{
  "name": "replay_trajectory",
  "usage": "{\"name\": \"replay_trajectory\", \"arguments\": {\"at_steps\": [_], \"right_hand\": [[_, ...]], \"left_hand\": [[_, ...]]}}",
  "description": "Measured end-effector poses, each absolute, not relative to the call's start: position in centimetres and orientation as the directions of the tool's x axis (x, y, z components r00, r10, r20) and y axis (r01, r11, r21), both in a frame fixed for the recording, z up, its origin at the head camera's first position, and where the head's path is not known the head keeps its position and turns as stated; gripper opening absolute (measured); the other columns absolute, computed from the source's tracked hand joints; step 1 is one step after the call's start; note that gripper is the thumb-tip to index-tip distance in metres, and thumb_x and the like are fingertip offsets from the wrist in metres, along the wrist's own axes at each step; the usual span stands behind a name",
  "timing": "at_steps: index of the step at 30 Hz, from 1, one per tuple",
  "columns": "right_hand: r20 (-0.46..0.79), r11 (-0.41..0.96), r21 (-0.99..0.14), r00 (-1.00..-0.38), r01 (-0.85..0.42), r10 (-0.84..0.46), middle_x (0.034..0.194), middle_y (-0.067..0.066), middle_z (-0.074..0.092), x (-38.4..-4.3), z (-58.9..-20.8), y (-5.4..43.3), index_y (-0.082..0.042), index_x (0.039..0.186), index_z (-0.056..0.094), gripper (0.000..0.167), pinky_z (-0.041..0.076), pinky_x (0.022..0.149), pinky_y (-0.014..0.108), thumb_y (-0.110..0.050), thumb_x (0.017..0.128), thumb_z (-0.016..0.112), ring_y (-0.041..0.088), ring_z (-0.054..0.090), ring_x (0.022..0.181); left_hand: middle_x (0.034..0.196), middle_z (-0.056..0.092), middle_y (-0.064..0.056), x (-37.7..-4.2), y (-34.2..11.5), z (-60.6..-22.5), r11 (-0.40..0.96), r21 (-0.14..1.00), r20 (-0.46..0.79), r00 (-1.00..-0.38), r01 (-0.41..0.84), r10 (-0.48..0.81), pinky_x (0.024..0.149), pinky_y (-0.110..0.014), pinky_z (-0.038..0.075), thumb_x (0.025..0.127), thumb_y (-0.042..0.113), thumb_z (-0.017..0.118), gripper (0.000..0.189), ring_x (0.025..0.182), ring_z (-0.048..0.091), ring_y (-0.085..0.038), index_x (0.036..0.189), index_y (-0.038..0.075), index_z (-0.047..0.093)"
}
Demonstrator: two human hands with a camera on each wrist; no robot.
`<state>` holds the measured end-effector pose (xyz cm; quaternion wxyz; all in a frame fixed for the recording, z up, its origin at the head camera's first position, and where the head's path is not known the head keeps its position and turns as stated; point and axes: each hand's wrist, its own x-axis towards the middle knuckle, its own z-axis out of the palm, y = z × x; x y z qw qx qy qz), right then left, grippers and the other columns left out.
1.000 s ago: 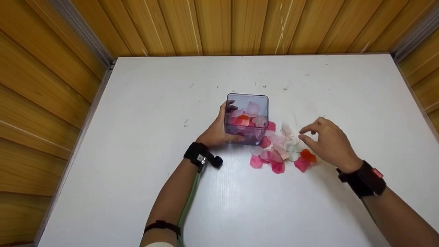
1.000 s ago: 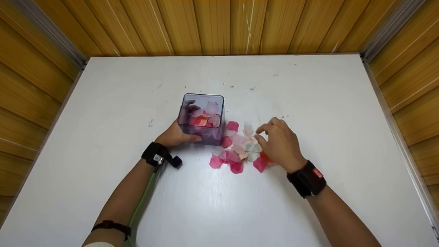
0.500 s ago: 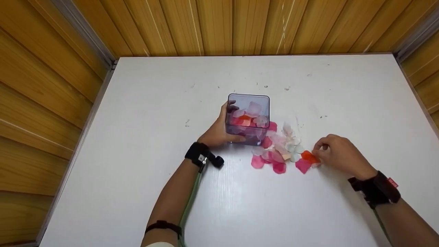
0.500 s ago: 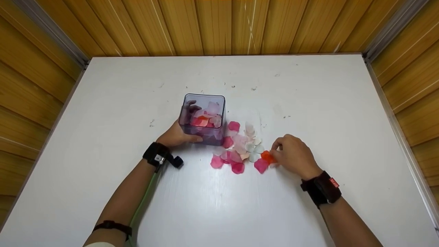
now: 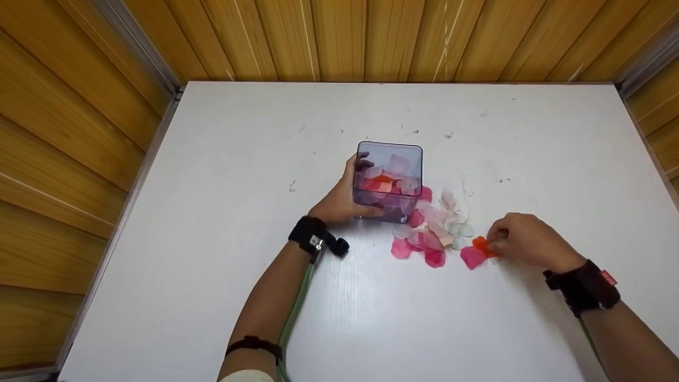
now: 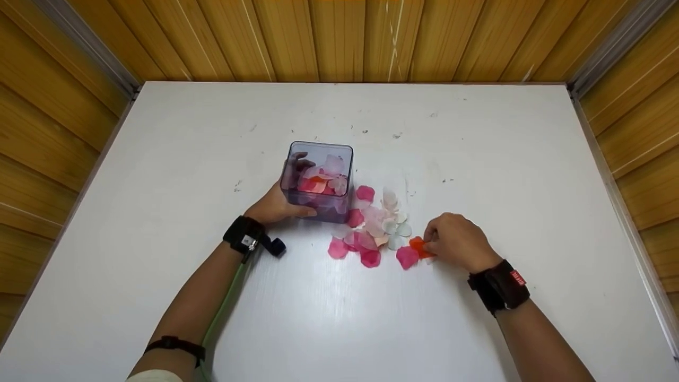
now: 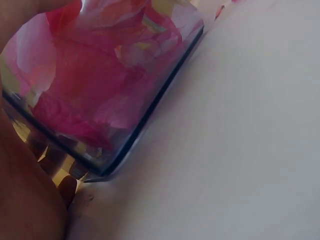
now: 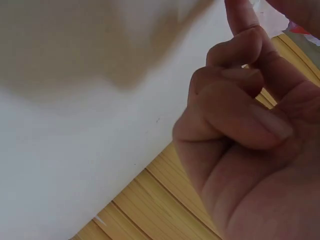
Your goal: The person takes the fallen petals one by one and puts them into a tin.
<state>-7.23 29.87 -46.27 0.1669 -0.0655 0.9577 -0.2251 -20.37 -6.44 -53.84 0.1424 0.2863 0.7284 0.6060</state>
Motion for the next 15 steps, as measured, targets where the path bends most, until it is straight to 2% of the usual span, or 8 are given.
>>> {"name": "replay_trajectory", "arguments": {"at_steps": [4,8,15], "right_hand": [[-0.226,0.884,-0.46,-0.951,-0.086,-0.21,0.088,0.004,0.063,-7.4,-45.3,30.3,-0.005,0.095,0.077,0.005,0.046,0.067,0.034,-0.006,0.091,0.074,0.025,0.054,0.084],[-0.101,0.861,-0.494,-0.976,-0.12,-0.193,0.093,0.006,0.064,-7.9,-43.7,29.9,-0.008,0.095,0.077,0.003,0.042,0.071,0.031,-0.009,0.091,0.077,0.028,0.052,0.089],[0.063,0.81,-0.566,-0.987,-0.155,-0.145,0.097,0.007,0.068,-9.0,-42.2,27.3,-0.009,0.099,0.079,0.009,0.04,0.073,0.024,-0.016,0.093,0.079,0.026,0.053,0.09]], "left_hand": [[0.152,0.035,-0.005,-20.5,-6.4,-53.7,0.093,0.964,0.146,-0.79,0.248,0.595,0.12,-0.03,0.029,0.071,0.024,0.096,0.121,0.141,0.037,-0.013,0.158,0.025,0.011],[0.152,0.035,-0.005,-20.5,-6.5,-53.7,0.088,0.965,0.149,-0.791,0.248,0.593,0.12,-0.031,0.028,0.071,0.024,0.096,0.121,0.141,0.037,-0.012,0.158,0.024,0.012],[0.152,0.036,-0.007,-20.4,-6.5,-53.7,0.088,0.967,0.143,-0.792,0.241,0.594,0.121,-0.032,0.027,0.073,0.023,0.095,0.12,0.141,0.037,-0.013,0.159,0.023,0.011]]}}
